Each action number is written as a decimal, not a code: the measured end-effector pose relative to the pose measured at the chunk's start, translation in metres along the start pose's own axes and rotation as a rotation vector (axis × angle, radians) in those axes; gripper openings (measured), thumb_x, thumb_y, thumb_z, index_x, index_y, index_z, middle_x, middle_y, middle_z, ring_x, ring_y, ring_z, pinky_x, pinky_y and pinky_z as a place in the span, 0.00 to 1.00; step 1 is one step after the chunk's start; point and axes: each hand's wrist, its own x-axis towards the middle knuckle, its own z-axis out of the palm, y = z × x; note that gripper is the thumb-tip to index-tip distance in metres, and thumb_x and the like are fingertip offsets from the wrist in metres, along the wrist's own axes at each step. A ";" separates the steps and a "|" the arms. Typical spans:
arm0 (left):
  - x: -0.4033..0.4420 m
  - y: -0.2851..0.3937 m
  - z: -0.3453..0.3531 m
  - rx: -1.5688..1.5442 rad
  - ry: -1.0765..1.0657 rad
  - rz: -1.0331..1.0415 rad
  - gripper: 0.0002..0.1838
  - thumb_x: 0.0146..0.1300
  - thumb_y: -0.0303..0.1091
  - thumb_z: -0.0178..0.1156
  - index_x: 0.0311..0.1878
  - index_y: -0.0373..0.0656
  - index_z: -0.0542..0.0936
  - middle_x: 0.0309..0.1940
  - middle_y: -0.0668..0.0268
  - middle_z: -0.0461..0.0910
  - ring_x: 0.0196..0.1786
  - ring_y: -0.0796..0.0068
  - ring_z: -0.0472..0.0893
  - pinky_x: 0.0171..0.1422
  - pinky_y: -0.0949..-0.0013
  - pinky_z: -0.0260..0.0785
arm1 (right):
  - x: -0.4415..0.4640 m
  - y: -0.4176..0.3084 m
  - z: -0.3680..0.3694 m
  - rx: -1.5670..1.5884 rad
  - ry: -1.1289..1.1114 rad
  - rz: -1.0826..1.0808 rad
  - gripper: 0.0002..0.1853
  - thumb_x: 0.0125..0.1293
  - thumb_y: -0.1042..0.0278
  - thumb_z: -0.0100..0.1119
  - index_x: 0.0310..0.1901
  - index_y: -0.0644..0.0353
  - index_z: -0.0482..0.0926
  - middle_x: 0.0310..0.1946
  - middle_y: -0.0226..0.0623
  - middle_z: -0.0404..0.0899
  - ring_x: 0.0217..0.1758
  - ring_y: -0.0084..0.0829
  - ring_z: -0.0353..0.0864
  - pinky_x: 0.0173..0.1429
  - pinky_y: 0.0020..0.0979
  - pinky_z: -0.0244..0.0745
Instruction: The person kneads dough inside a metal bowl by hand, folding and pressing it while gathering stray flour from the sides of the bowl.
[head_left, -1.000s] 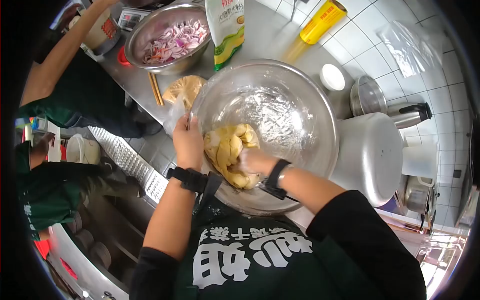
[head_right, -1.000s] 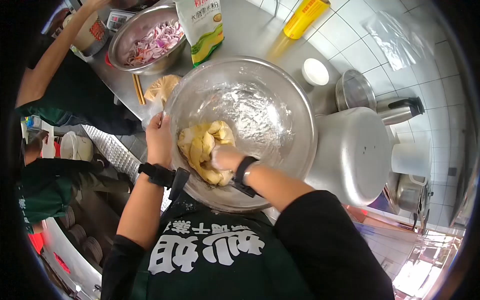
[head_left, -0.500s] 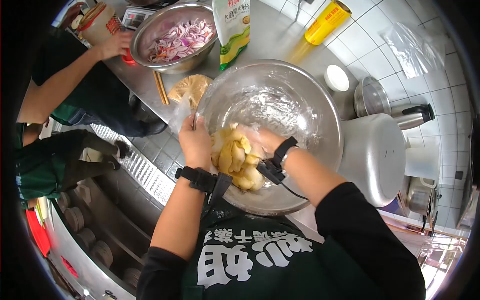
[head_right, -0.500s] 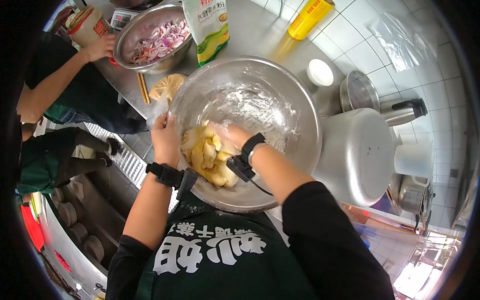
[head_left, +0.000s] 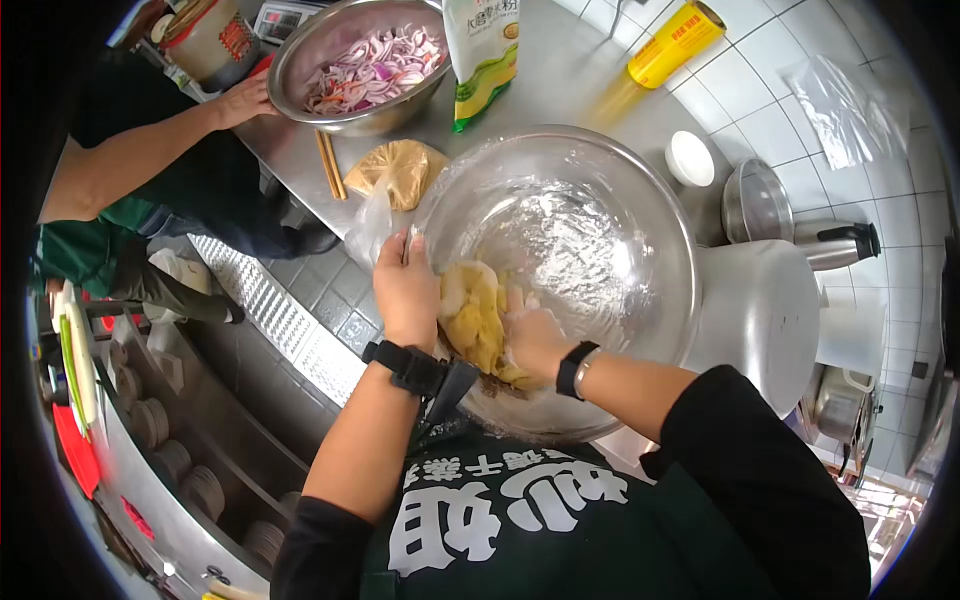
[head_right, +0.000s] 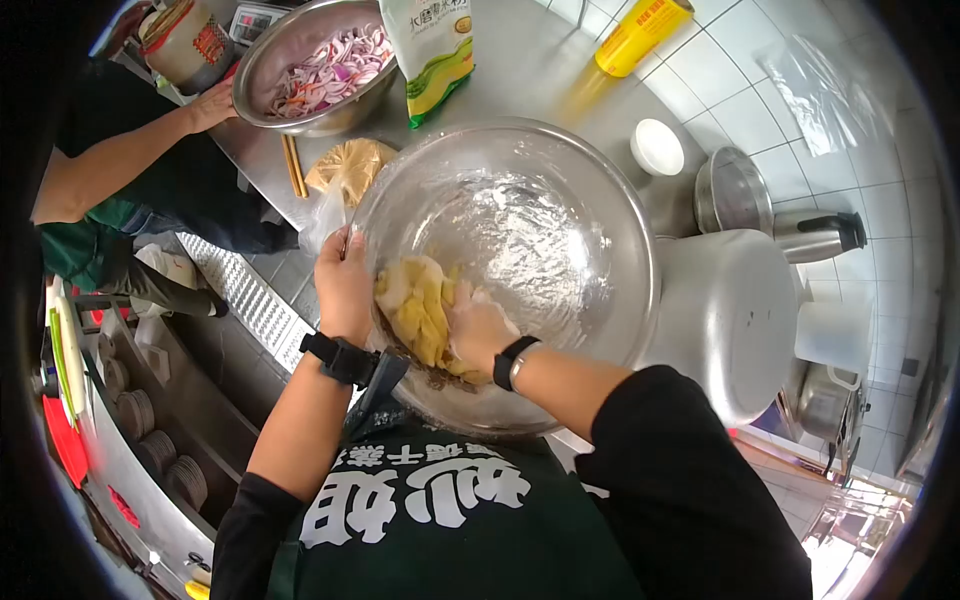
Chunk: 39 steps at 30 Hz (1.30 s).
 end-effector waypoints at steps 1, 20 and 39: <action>0.003 -0.006 0.001 -0.016 -0.001 0.007 0.17 0.67 0.31 0.52 0.53 0.27 0.73 0.45 0.52 0.80 0.47 0.66 0.79 0.52 0.69 0.67 | 0.009 0.006 0.014 0.049 0.019 0.083 0.25 0.51 0.72 0.56 0.52 0.70 0.68 0.49 0.61 0.70 0.45 0.53 0.76 0.41 0.45 0.73; 0.005 -0.003 -0.009 0.009 -0.023 0.063 0.16 0.66 0.30 0.53 0.52 0.27 0.74 0.41 0.50 0.81 0.43 0.65 0.80 0.50 0.68 0.69 | -0.014 0.020 -0.009 0.095 -0.045 -0.078 0.28 0.58 0.65 0.57 0.61 0.56 0.64 0.45 0.60 0.66 0.41 0.52 0.78 0.50 0.45 0.72; 0.001 -0.003 -0.004 -0.101 -0.039 0.007 0.17 0.67 0.30 0.51 0.53 0.26 0.72 0.48 0.50 0.78 0.50 0.66 0.78 0.55 0.69 0.67 | -0.063 0.097 -0.025 1.131 -0.339 0.315 0.26 0.67 0.69 0.51 0.66 0.55 0.60 0.62 0.44 0.66 0.58 0.35 0.73 0.54 0.35 0.76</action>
